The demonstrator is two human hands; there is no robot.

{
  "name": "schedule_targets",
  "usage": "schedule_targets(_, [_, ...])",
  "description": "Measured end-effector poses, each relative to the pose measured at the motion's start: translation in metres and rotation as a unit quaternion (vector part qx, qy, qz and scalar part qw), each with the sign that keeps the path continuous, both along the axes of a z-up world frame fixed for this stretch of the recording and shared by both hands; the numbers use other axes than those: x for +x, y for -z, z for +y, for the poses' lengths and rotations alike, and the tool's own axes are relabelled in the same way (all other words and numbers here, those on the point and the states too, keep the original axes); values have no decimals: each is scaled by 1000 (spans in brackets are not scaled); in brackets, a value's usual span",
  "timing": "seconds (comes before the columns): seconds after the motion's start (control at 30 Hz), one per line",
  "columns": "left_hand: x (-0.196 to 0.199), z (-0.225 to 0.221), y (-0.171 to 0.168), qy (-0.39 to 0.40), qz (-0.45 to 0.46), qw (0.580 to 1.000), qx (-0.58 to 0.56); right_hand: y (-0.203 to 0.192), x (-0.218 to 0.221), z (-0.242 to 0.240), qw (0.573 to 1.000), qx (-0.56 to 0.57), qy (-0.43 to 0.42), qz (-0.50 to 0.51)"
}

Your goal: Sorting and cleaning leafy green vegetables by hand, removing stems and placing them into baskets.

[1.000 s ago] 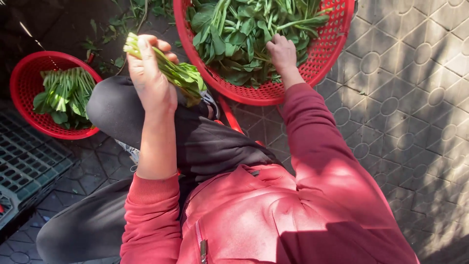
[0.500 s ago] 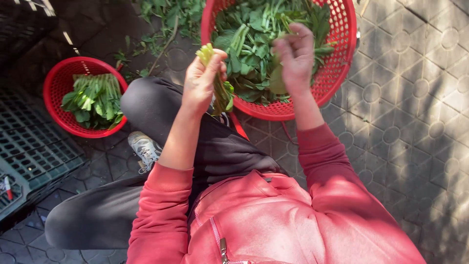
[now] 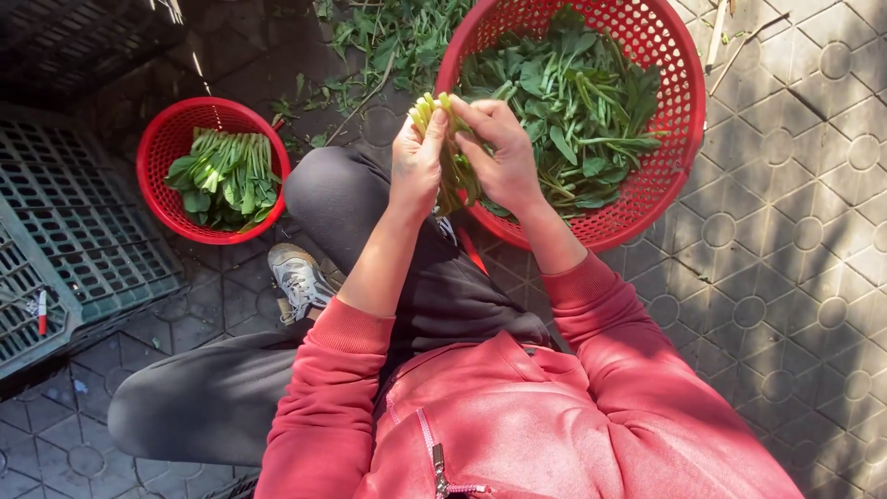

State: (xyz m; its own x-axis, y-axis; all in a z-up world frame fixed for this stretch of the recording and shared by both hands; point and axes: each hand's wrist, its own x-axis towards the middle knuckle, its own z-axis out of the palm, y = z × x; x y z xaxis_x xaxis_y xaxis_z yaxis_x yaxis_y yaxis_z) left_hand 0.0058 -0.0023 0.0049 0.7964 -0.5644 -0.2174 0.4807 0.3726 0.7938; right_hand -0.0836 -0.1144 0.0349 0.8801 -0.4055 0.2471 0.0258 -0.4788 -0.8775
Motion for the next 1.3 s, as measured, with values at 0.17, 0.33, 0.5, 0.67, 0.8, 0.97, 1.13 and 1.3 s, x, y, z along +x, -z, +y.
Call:
schedule_targets(0.17, [0, 0, -2, 21, -1, 999, -29, -16, 5, 3, 995, 82, 55, -27])
schedule_targets(0.33, [2, 2, 4, 12, -13, 1000, -14, -13, 6, 3, 997, 59, 36, -38])
schedule_targets(0.5, [4, 6, -7, 41, -46, 998, 11, -9, 3, -1, 997, 65, 34, -34])
schedule_targets(0.67, [11, 3, -3, -14, -97, 995, -1, 60, -11, -51, 975, 216, 43, -25])
schedule_targets(0.8, [14, 0, -9, -49, -31, 996, -74, 171, -50, -67, 927, 62, 47, 367])
schedule_targets(0.97, [12, -3, -8, -49, 22, 996, -68, 316, -68, -32, 861, 14, 169, 480])
schedule_targets(1.13, [16, 1, -11, -35, 50, 998, -31, 278, -83, -57, 928, -30, 36, 368])
schedule_targets(1.3, [10, -6, -9, 5, 64, 997, -45, 141, -96, -67, 959, 20, 53, 277])
